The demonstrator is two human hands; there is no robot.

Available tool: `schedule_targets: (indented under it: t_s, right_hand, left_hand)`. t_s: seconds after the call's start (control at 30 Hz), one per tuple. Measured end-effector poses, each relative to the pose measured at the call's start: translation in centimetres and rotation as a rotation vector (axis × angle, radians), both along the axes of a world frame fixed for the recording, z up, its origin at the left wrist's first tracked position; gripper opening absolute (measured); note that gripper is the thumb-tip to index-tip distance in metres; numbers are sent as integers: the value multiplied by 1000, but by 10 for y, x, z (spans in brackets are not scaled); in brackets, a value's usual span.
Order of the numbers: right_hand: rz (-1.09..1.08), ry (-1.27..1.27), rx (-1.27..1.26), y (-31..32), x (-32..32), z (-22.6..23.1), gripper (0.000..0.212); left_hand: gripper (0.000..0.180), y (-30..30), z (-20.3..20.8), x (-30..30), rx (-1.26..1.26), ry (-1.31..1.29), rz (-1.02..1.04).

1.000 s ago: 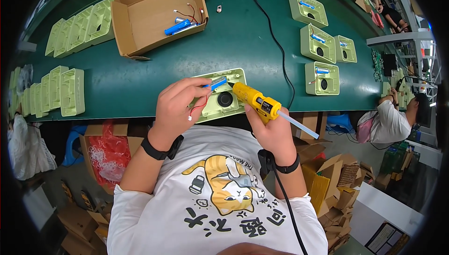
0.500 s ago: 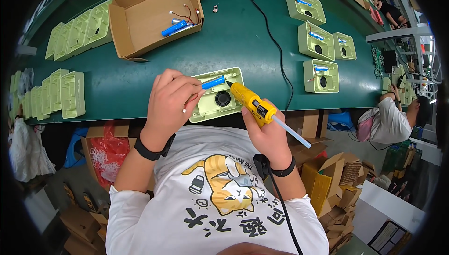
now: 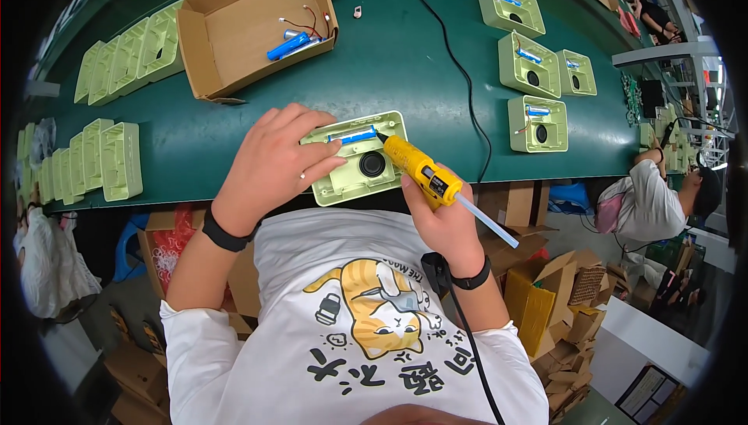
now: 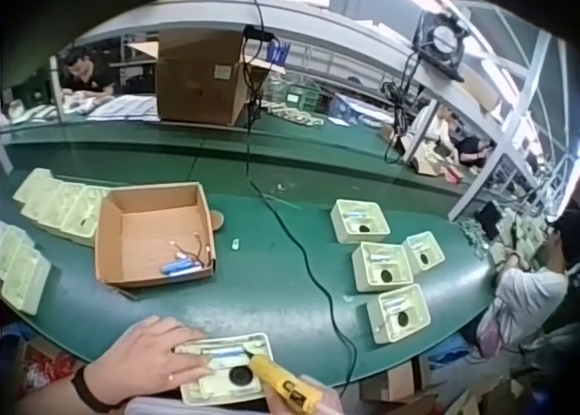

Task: The person picks up a battery from a box, places it into a plastic housing, and applies glue with a glue gun before repeating the process.

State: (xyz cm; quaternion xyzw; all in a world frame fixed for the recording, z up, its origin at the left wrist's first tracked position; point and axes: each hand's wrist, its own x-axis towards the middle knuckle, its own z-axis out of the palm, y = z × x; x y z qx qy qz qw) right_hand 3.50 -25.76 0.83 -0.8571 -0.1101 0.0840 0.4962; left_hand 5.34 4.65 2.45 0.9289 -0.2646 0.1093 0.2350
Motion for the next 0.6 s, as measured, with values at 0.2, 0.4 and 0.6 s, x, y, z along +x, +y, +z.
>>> schedule_targets:
  t_s: [0.2, 0.4, 0.6]
  right_hand:
    - [-65, 55, -1, 8, 0, 6, 18]
    - [-57, 38, 2, -2, -6, 10, 20]
    - [-71, 98, 74, -3, -3, 11, 21]
  left_hand:
    - [36, 9, -5, -1, 0, 102, -87]
    - [69, 5, -3, -23, -36, 176, -35]
    - [81, -4, -15, -31, -30, 133, 36]
